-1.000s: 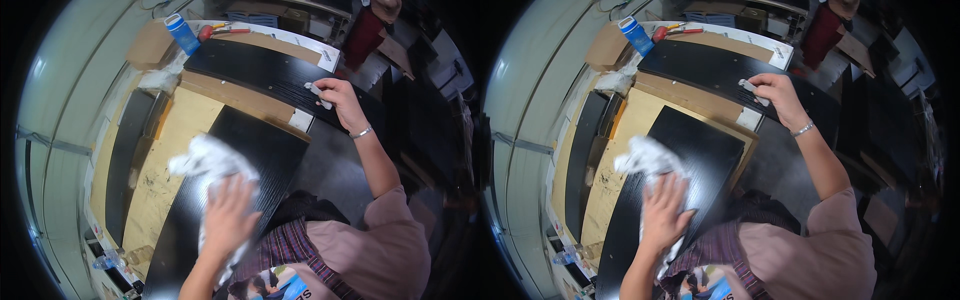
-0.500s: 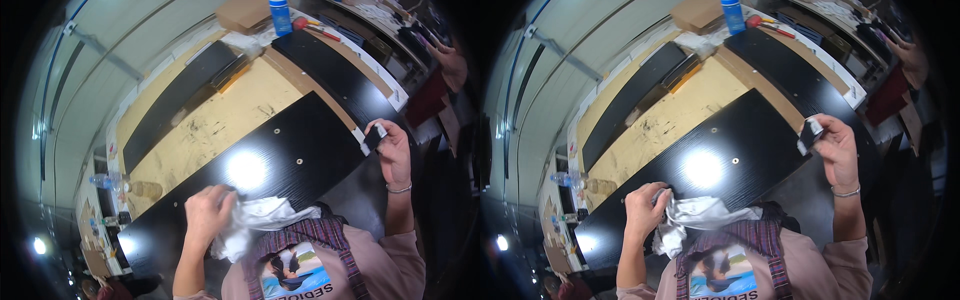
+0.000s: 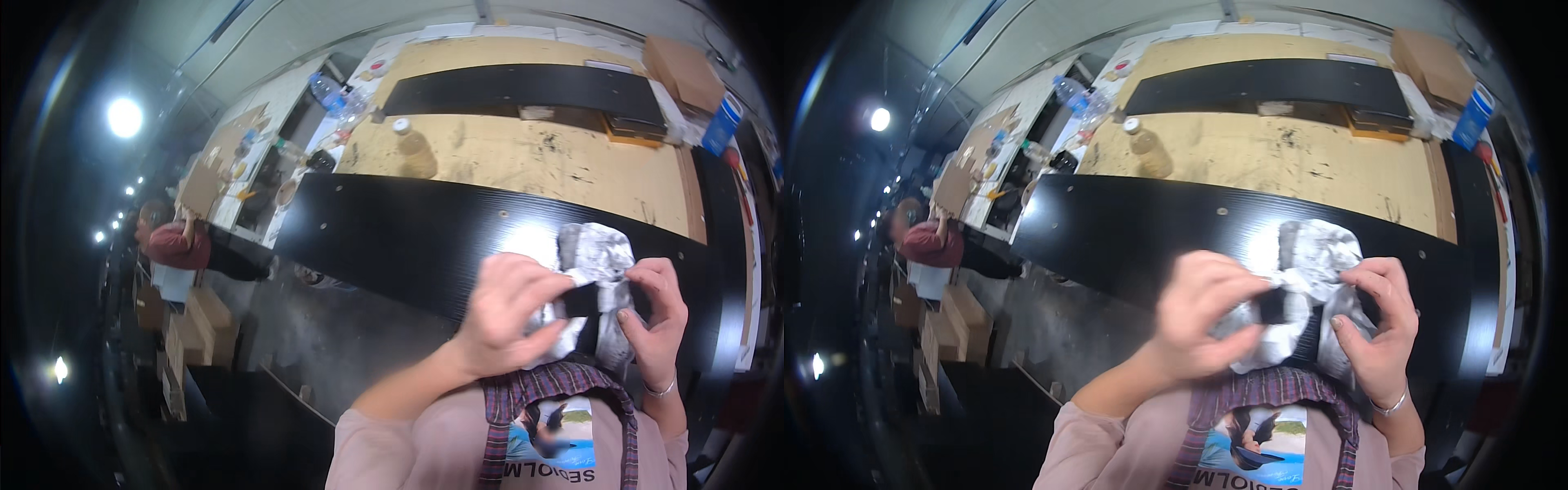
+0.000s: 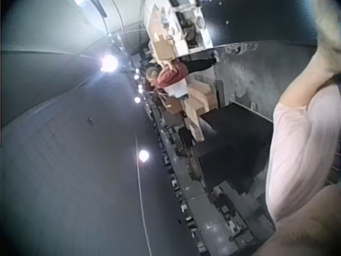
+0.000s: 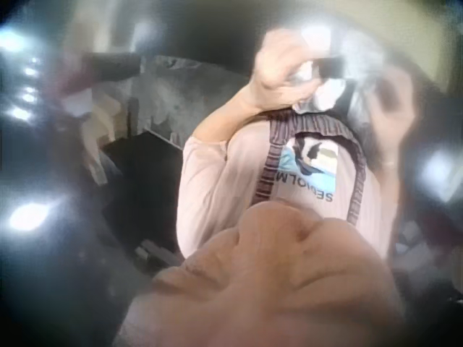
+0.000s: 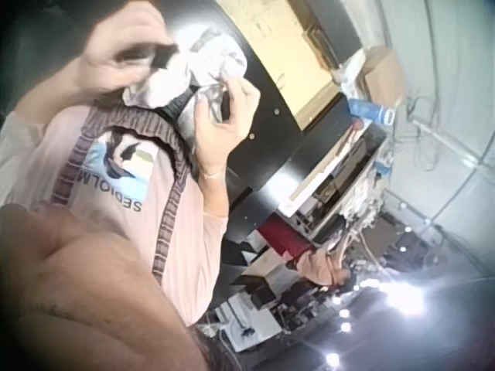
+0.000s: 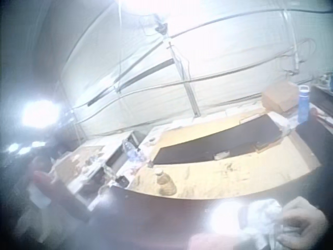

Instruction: The person wipes a long black wooden panel on a workbench with a white cloth, repeatedly folding the cloth and repositioning the panel to clean different sections. The person also briefly uses a small rectangular tool to scrape or rub the surface before resuming wiping.

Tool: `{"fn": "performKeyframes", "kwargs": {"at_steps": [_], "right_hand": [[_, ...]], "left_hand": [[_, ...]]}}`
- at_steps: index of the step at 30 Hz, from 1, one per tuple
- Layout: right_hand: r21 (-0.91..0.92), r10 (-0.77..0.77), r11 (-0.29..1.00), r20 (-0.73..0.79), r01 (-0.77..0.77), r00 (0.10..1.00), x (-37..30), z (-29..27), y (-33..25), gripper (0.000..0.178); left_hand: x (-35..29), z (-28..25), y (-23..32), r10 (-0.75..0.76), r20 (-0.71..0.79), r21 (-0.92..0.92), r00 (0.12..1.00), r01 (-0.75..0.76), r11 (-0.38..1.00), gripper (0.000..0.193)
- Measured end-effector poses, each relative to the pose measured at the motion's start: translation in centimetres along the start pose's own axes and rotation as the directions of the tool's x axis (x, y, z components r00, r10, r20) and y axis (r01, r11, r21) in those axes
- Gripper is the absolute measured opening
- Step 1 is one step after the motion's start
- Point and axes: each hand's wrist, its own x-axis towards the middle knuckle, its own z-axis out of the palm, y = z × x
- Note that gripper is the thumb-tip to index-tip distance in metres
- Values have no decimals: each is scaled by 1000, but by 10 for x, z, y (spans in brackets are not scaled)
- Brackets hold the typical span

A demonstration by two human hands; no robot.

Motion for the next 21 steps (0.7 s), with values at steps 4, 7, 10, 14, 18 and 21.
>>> {"fn": "performKeyframes", "kwargs": {"at_steps": [4, 7, 10, 14, 18, 21], "right_hand": [[-581, -17, 813, 49, 42, 999, -3, 24, -1, 77], [-416, 180, 896, 25, -154, 983, -7, 62, 9, 82], [-423, 169, 891, -28, -164, 985, -5, 114, 7, 85], [-567, 100, 821, 32, -64, 995, 9, 191, -11, 83], [-561, 119, 821, -16, -107, 993, 22, 250, -27, 72], [-381, 154, 909, -70, -169, 986, 19, 264, -14, 62]], "left_hand": [[-43, -108, -43, -144, -319, 258, 937, 232, 938, 26], [-90, -210, -103, -298, -672, 159, 678, 526, 836, 25], [-142, -313, -178, -344, -808, -18, 478, 564, 826, 29], [-218, -404, -301, -421, -815, 12, 399, 737, 676, 30], [-275, -414, -399, -480, -749, 297, 457, 879, 374, 32], [-299, -393, -444, -598, -685, 402, 415, 901, 164, 32]]}}
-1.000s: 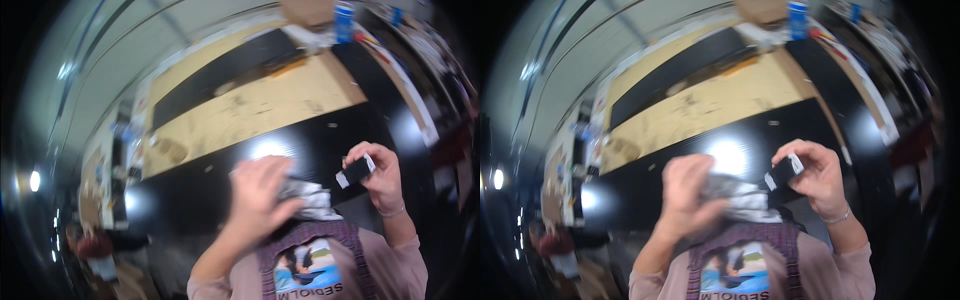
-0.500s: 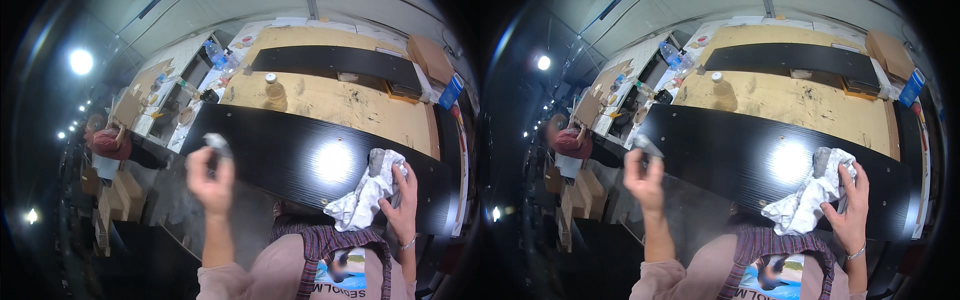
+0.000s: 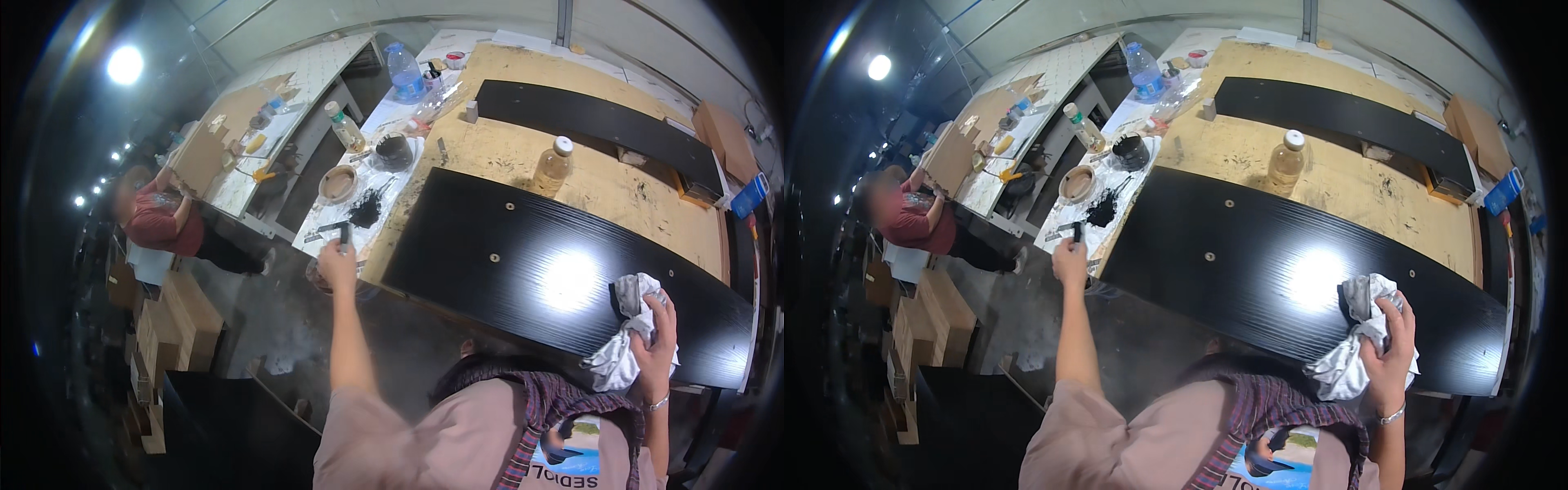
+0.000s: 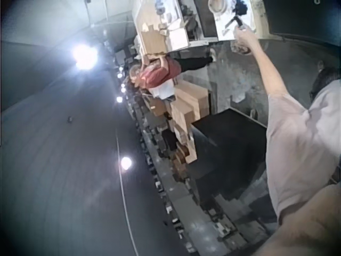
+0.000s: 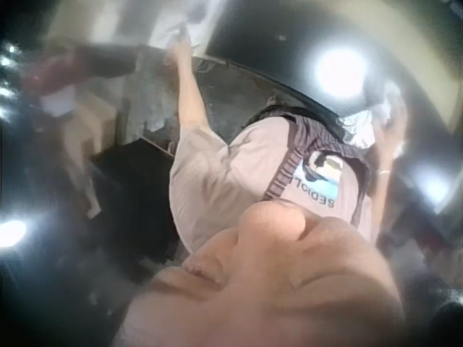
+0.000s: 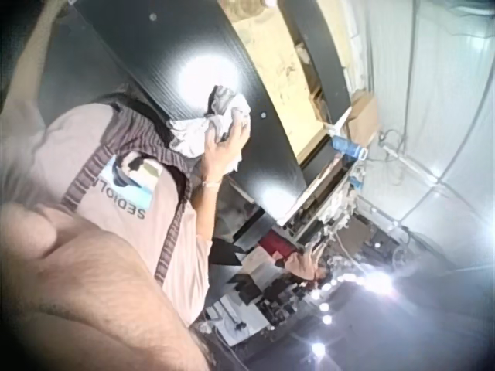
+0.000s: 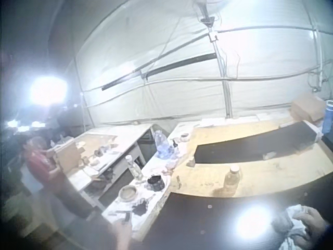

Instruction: The person wipes a long black wooden panel on a workbench with a white cloth, repeatedly folding the cloth and repositioning the panel to clean different sections. The person also briefly uses a small rectangular tool to scrape or rub the surface before resuming wiping.

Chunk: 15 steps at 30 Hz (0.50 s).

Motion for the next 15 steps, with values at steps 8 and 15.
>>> {"fn": "performKeyframes", "kwargs": {"at_steps": [8, 15], "right_hand": [[59, 92, 994, 40, -94, 995, 11, -4, -30, 56], [-147, -526, 830, 114, 538, 843, 71, 69, -108, 50]], "left_hand": [[5, 43, -30, -24, 166, 294, 986, -27, 955, 44], [31, 21, -29, 42, 88, -272, 995, -17, 962, 43]]}}
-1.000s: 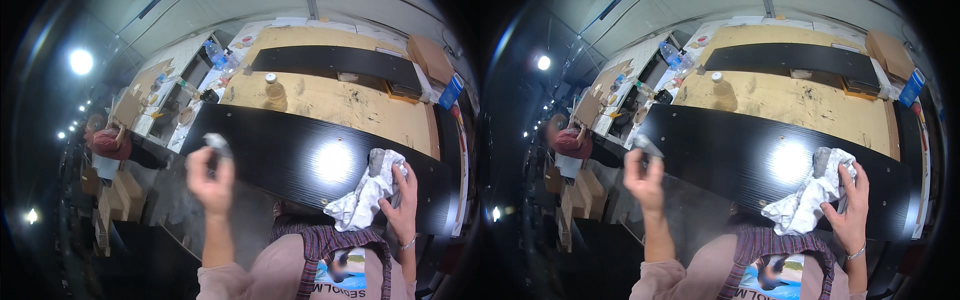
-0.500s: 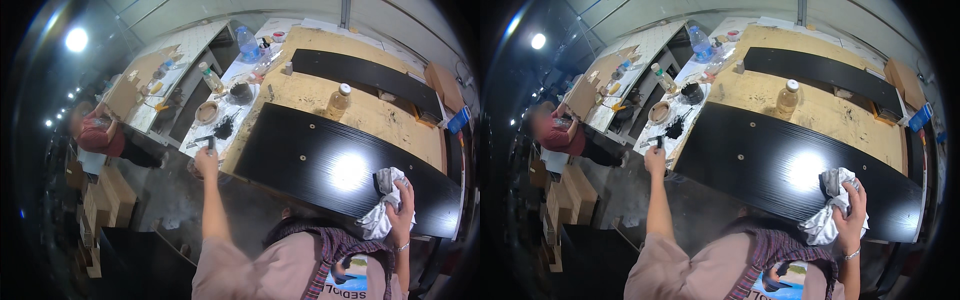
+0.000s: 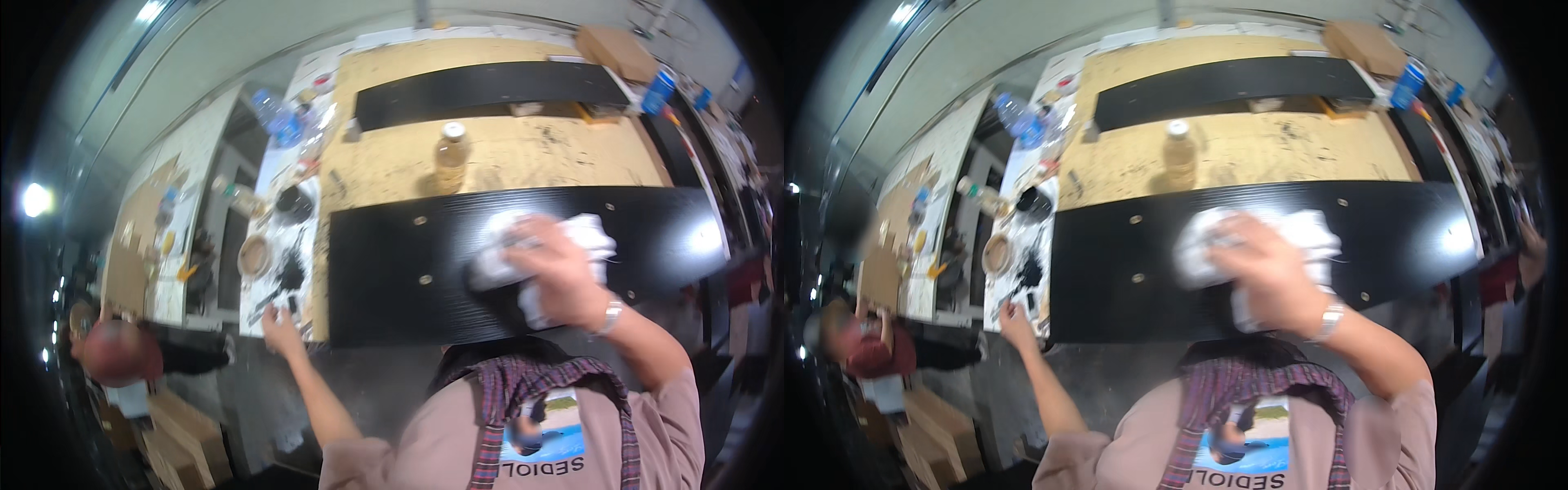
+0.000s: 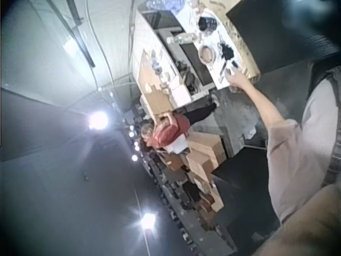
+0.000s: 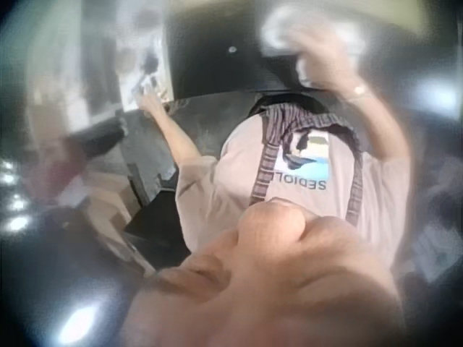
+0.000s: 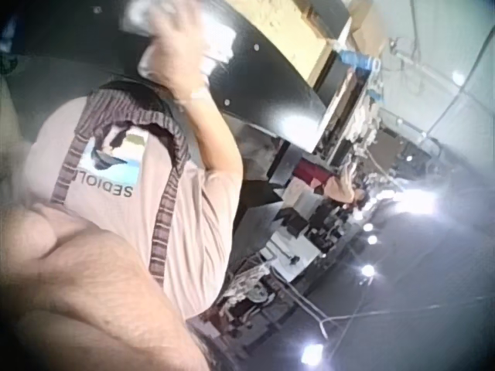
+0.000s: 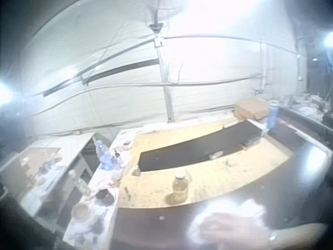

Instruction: The person wipes a long black wooden panel on a workbench with a white cloth, repeatedly folding the cloth and repositioning the panel to clean different sections. The person also briefly uses a small rectangular tool to scrape or rub the surface before resuming wiping.

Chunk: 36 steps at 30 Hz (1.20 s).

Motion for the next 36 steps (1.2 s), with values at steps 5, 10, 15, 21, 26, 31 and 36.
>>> {"fn": "performKeyframes", "kwargs": {"at_steps": [5, 10, 15, 21, 26, 31, 36], "right_hand": [[211, -272, 955, 356, 207, 894, -2, 33, -17, 62], [111, 98, 985, 265, -132, 959, -87, -56, 60, 70], [-68, 616, 745, -308, -663, 725, -248, -184, 196, 65], [-60, 594, 556, -669, -829, 447, -260, -257, 204, 46], [-310, 134, 932, -190, -190, 972, -159, -127, 145, 38], [642, 752, 526, -44, -558, 658, -145, -159, 127, 57], [601, 547, 662, 22, -448, 837, -136, -175, 89, 72]], "left_hand": [[4, -31, 55, 64, 39, -299, 997, -50, 953, 33], [-15, -81, 93, 162, -1, -261, 987, -157, 952, 30], [-10, -99, 112, 143, 33, -423, 989, -116, 899, 33], [-42, -69, 260, 500, 174, -528, 848, -349, 775, 30], [-125, -21, 406, 678, 472, -602, 564, -356, 715, 24], [-238, 15, 485, 841, 535, -774, 83, -350, 527, 69], [-315, 56, 519, 951, 294, -849, -95, -484, 214, 69]]}}
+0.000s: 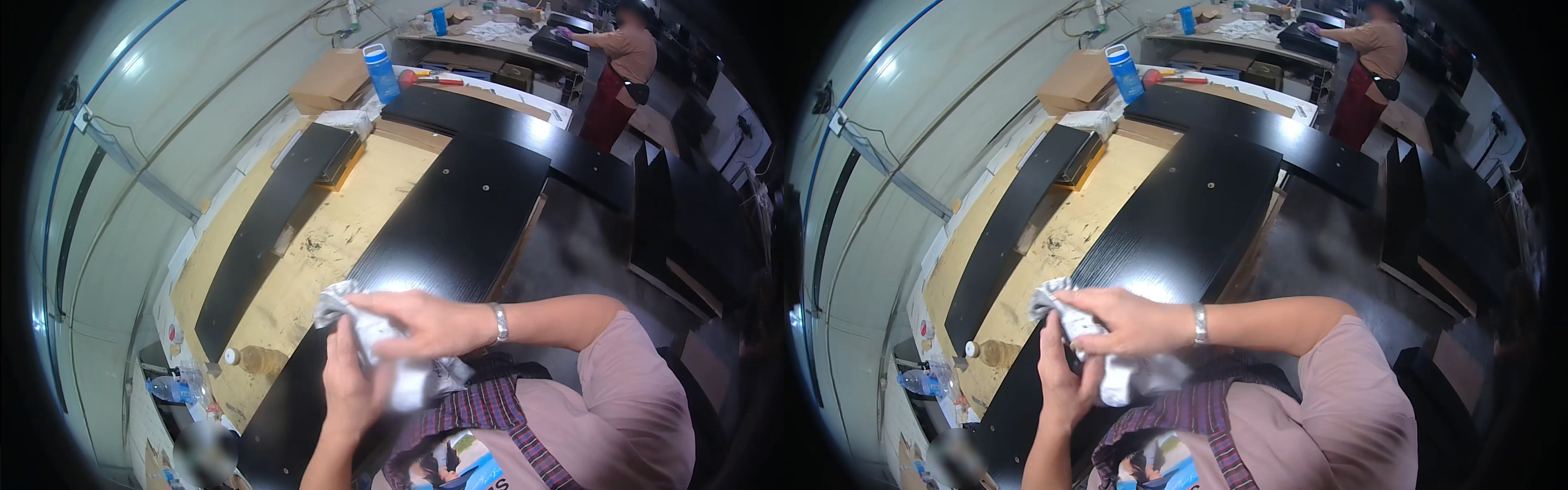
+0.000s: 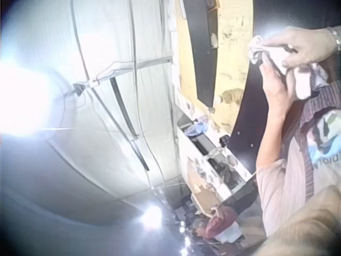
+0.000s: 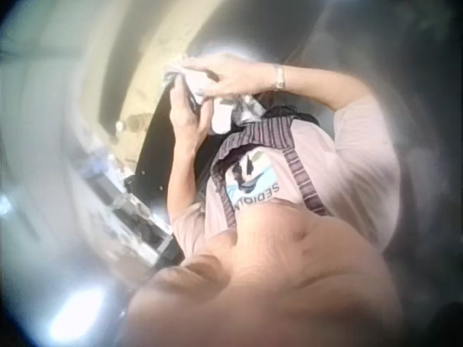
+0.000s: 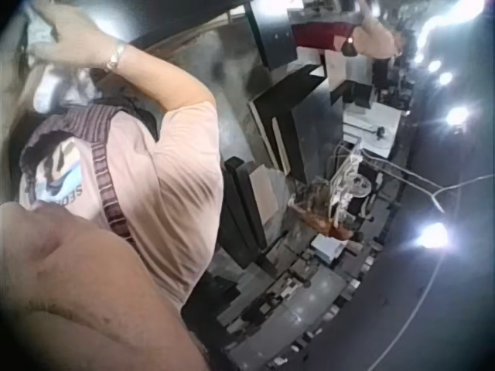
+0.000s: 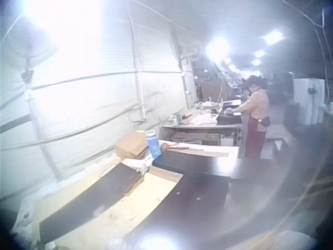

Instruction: The person wipes a long black wooden panel on a workbench with a white cloth, repeatedly folding the cloth and repositioning the panel to clean different sections. The person also briefly uses a small rectangular tool to scrape or rub the surface before resuming wiping.

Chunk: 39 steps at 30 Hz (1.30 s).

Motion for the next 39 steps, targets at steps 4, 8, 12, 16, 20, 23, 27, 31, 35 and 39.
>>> {"fn": "performKeyframes", "kwargs": {"at_steps": [4, 8, 12, 16, 20, 23, 27, 31, 35, 39], "right_hand": [[-537, -145, 835, -3, 121, 989, -36, -40, 23, 85], [-474, -139, 855, 179, 209, 974, -49, -18, 42, 92], [-372, -79, 915, 210, 154, 975, -43, -11, 51, 64], [-421, -284, 844, 172, 331, 943, -46, -20, 50, 64], [-577, -153, 739, 360, 348, 920, -41, -12, 40, 75], [-687, -104, 625, 396, 370, 912, -37, -1, 49, 77], [-748, -88, 556, 381, 363, 920, -41, 6, 48, 66], [-784, -133, 502, 347, 365, 929, -52, 14, 48, 49], [-796, -188, 494, 296, 351, 936, -54, 20, 46, 43], [-804, -286, 501, 196, 321, 938, -61, 27, 47, 38]], "left_hand": [[12, -16, -73, -207, 10, -37, 978, 207, 978, 36], [36, -4, -42, -261, 44, -179, 964, 265, 947, 62], [36, 36, -2, 105, 337, 67, 935, -135, 989, 91], [16, 24, -40, 53, 225, 67, 973, -70, 995, 71], [13, -11, -90, -176, 50, 273, 983, 156, 949, 65], [6, -4, -103, -265, 58, 161, 962, 253, 954, 62], [1, 2, -108, -117, 1, 228, 993, 114, 967, 56], [-16, 4, -98, -91, 9, 312, 996, 84, 946, 57], [-29, 2, -61, -100, 121, 292, 988, 61, 954, 63], [-43, -7, -44, 26, 215, 200, 976, -70, 977, 57]]}}
